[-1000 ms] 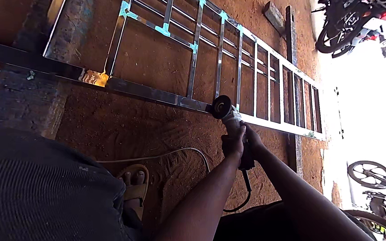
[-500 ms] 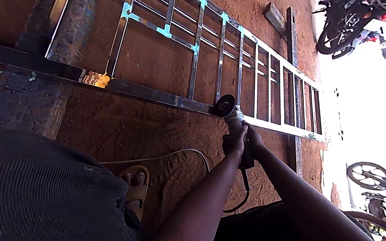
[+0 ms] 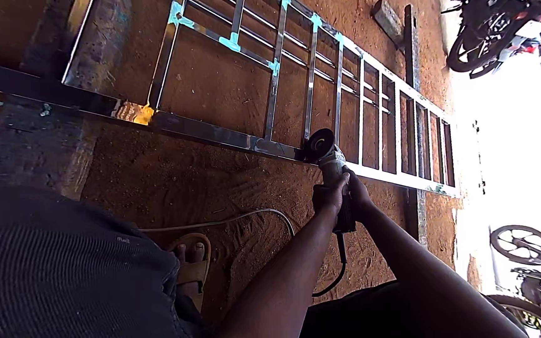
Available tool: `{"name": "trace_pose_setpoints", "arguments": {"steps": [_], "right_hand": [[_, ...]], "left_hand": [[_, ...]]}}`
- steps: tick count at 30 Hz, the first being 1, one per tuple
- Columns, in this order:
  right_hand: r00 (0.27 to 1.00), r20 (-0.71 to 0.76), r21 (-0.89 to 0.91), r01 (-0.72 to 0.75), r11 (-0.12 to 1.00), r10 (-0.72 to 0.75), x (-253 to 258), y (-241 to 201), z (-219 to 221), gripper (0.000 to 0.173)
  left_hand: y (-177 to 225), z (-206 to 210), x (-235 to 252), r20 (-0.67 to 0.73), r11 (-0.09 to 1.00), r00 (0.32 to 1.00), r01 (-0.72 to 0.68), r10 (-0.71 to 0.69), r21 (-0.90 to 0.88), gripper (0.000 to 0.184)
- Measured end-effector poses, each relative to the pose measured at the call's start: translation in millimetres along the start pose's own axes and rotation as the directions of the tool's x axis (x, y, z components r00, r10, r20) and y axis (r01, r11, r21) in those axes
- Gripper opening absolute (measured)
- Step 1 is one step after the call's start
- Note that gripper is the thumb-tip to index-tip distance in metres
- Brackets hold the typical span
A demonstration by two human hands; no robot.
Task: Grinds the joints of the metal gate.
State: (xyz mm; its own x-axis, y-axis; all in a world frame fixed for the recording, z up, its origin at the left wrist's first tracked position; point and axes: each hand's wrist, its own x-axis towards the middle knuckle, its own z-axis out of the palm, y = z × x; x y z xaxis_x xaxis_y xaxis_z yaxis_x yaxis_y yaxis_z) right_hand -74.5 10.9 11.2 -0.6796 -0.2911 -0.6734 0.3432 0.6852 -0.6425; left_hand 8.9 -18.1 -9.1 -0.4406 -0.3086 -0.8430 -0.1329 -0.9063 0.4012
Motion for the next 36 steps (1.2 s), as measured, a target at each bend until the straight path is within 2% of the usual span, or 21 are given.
{"name": "trace_pose_setpoints", "arguments": {"steps": [3,8,12,17,22,26,31,36], "right_hand": [[1.000,0.024,-0.022,-0.013,1.000,0.014,1.0,-0.3,-1.7,0.053],[0.999,0.032,0.027,0.025,0.999,-0.026,2.4,-0.7,0.6,0.050],[0.999,0.040,-0.025,0.011,1.000,-0.010,5.5,1.0,-2.6,0.054],[1.000,-0.005,0.005,-0.001,1.000,0.001,1.4,0.7,-5.9,0.053],[1.000,-0.022,-0.131,-0.005,0.991,0.003,-2.1,2.7,-12.4,0.055],[1.000,-0.025,-0.064,-0.007,0.998,0.006,-5.8,-0.5,-8.7,0.051],[0.999,-0.030,-0.115,-0.021,0.993,0.017,-3.2,1.0,-8.3,0.056],[0.998,-0.055,-0.070,-0.026,0.997,0.022,-6.0,1.6,-11.4,0.058]], "left_hand": [[-6.1,3.0,-2.1,-0.037,1.000,0.999,-0.018,0.018,-0.010,0.082],[0.8,0.4,3.0,0.008,1.000,1.000,-0.008,0.008,-0.005,0.081],[-4.4,2.9,1.3,-0.030,1.000,0.999,-0.021,0.021,0.000,0.084],[-6.4,5.7,3.0,0.002,1.000,1.000,-0.013,0.013,-0.009,0.080],[-17.7,9.1,-4.7,-0.027,0.999,0.999,-0.045,0.044,-0.015,0.078],[-13.1,7.6,-2.0,-0.008,0.999,0.999,-0.044,0.044,-0.017,0.075],[-16.1,6.7,-5.3,-0.018,0.997,0.998,-0.054,0.053,-0.048,0.077],[-13.2,6.8,-4.8,0.009,0.999,0.999,-0.050,0.050,-0.002,0.074]]}}
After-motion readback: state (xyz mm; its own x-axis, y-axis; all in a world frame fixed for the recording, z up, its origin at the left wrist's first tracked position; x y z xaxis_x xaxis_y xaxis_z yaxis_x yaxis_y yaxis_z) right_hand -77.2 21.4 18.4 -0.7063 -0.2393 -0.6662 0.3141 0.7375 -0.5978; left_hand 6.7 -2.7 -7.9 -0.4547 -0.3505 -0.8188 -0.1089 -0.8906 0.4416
